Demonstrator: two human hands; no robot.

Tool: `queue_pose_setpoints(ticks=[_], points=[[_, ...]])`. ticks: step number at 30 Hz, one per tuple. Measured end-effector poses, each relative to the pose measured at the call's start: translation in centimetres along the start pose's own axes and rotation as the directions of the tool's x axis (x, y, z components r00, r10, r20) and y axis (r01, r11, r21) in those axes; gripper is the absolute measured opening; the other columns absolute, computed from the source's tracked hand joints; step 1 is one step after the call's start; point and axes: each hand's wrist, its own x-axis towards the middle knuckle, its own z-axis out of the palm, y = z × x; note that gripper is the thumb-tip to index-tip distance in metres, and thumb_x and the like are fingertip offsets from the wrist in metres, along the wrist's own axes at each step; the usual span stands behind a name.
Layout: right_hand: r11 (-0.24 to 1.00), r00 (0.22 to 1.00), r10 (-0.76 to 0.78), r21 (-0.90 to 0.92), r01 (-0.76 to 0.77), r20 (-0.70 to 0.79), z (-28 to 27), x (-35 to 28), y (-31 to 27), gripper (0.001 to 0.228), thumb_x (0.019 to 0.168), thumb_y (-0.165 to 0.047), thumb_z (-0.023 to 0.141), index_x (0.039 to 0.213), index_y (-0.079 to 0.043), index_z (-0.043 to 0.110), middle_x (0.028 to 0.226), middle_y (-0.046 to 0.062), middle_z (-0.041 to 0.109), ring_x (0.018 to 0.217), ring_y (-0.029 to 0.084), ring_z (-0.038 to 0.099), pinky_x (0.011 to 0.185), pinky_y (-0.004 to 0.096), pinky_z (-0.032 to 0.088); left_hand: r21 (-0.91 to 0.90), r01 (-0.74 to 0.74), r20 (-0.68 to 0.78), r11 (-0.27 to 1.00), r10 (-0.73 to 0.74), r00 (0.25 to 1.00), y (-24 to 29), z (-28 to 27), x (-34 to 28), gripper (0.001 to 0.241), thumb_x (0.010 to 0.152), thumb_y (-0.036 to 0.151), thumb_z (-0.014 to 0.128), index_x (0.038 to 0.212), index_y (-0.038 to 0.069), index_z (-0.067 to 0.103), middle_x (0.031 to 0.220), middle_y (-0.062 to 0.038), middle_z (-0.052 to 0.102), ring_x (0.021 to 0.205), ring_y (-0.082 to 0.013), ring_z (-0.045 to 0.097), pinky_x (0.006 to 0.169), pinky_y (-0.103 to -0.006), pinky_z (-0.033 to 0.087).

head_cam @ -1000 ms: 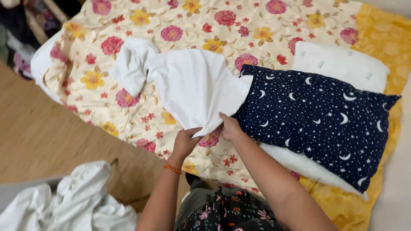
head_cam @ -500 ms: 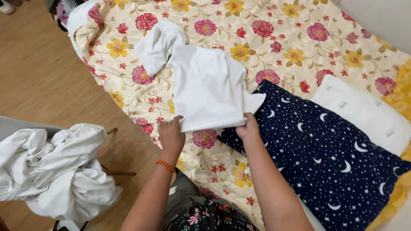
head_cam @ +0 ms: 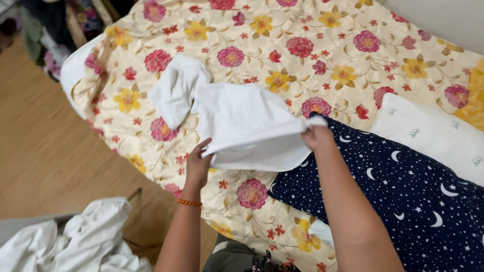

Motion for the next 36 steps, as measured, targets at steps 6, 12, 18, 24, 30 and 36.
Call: queue_pose_setpoints(ticks=[6,12,18,24,30,36], points=[[0.955,0.899,-0.275,-0.010,0.296,0.340,13.1,-11.8,-7.5,0.044,0.103,-0.033,0.054,0.140,-0.011,0.047,0.124,0.007,0.065,0.116,0.029,0.067,0.102,0.046,0.058,0.151,-0.238,0.096,0.960,0.225,0.970,3.8,4.2,2.1,0.029,0.095,0.009,0.070,0.123,0.003,0.074,0.108,-0.004,0.077,0.095,-0.0095,0.066,0.086,-0.0246,0.053],[-0.035,0.863,-0.175,-0.879,0.476,0.474,3.4,-16.2,1.0,0.112,0.078,-0.057,0.083,0.160,-0.021,0.016,0.163,0.020,0.028,0.148,0.045,0.031,0.115,0.069,0.028,0.356,-0.229,0.034,0.906,0.233,0.972,-2.5,9.7,2.6,0.038,0.099,0.030,0.067,0.123,0.001,0.072,0.106,-0.013,0.078,0.097,-0.0116,0.069,0.088,-0.0289,0.054],[-0.908,0.988,-0.039,-0.417,0.028,0.150,-5.4,-22.9,3.2,0.138,0.062,-0.062,0.092,0.160,-0.039,-0.002,0.169,0.025,-0.004,0.155,0.049,-0.002,0.115,0.075,0.009,0.445,-0.173,-0.030,0.879,0.207,0.978,-5.1,12.3,0.0,0.043,0.103,0.036,0.059,0.122,0.000,0.071,0.094,-0.022,0.078,0.086,-0.0218,0.073,0.081,-0.0350,0.055],[-0.845,0.939,-0.197,-0.535,-0.017,0.282,-8.3,-18.8,2.8,0.129,0.075,-0.032,0.087,0.167,-0.041,-0.004,0.169,0.030,0.023,0.132,0.041,0.050,0.108,0.046,0.047,0.546,-0.161,-0.038,0.822,0.216,0.976,-3.0,12.3,-2.7,0.051,0.104,0.045,0.053,0.120,0.000,0.072,0.087,-0.024,0.075,0.079,-0.0283,0.073,0.077,-0.0372,0.054],[-0.572,0.918,-0.335,-0.820,-0.017,0.214,-7.3,-17.2,0.2,0.055,0.085,-0.012,0.066,0.137,-0.031,0.068,0.115,0.013,0.075,0.108,0.034,0.070,0.093,0.045,0.056,0.581,-0.110,-0.046,0.806,0.168,0.985,-1.3,13.3,-3.1,0.055,0.103,0.052,0.051,0.121,0.004,0.073,0.085,-0.024,0.074,0.080,-0.0326,0.072,0.078,-0.0406,0.054],[-0.390,0.818,-0.393,-0.882,0.265,0.420,-6.7,-22.1,-4.2,0.043,0.074,-0.004,0.060,0.110,-0.014,0.080,0.110,0.016,0.075,0.101,0.036,0.070,0.090,0.044,0.055,0.602,-0.242,-0.020,0.761,0.317,0.948,-1.9,14.5,-1.3,0.044,0.102,0.040,0.058,0.125,0.006,0.072,0.099,-0.025,0.072,0.090,-0.0349,0.069,0.083,-0.0423,0.053]])
